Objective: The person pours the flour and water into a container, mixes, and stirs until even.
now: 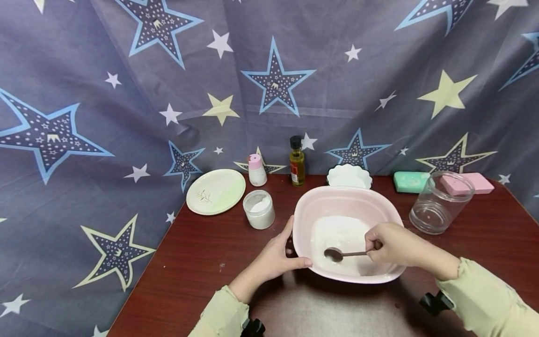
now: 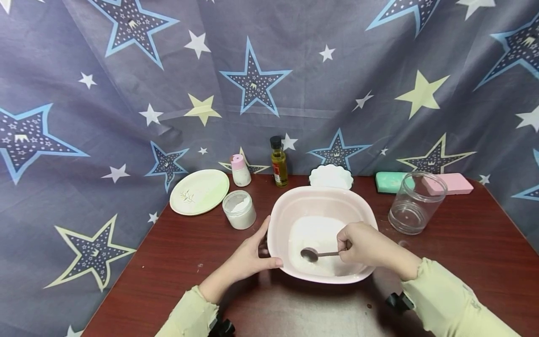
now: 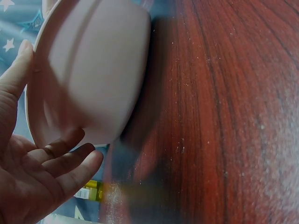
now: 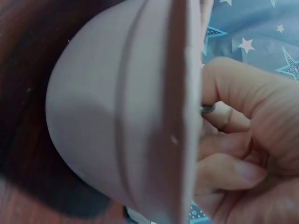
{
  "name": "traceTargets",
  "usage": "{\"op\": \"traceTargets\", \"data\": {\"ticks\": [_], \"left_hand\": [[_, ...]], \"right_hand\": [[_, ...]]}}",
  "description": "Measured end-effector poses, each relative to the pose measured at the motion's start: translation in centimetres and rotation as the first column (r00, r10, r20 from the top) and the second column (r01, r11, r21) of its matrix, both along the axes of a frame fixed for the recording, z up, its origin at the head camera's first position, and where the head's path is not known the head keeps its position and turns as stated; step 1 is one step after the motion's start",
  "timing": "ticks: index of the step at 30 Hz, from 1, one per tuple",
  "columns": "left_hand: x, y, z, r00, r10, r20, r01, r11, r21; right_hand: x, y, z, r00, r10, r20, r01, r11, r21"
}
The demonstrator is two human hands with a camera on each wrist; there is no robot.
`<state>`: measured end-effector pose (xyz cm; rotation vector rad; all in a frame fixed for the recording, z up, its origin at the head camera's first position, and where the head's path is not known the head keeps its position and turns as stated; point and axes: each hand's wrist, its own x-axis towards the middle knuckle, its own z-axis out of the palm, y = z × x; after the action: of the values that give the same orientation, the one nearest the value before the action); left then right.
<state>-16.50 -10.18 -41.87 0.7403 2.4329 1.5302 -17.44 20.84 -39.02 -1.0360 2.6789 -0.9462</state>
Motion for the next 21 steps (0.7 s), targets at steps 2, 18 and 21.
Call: {"op": "traceTargets", "data": {"ticks": [2,18,21], "left_hand": [[-0.1,0.0,-0.2,1.000,-0.007,0.001,0.007,1.000,0.009],[0.4,0.1,1.0,1.000,-0.017,0.009,0.017,1.000,0.009],[0.4,0.1,1.1,1.000,-0.022,0.014,0.022,1.000,0.019]], "right_hand": [[-0.1,-0.4,-0.2,0.999,-0.018,-0.026,0.018,1.000,-0.004],[-1.8,-1.0,-0.6,0.984,-0.156,-0.084,0.160,0.986,0.038],[-1.9,-0.7,-0.5,0.980,-0.181,-0.085,0.186,0.982,0.046]]}}
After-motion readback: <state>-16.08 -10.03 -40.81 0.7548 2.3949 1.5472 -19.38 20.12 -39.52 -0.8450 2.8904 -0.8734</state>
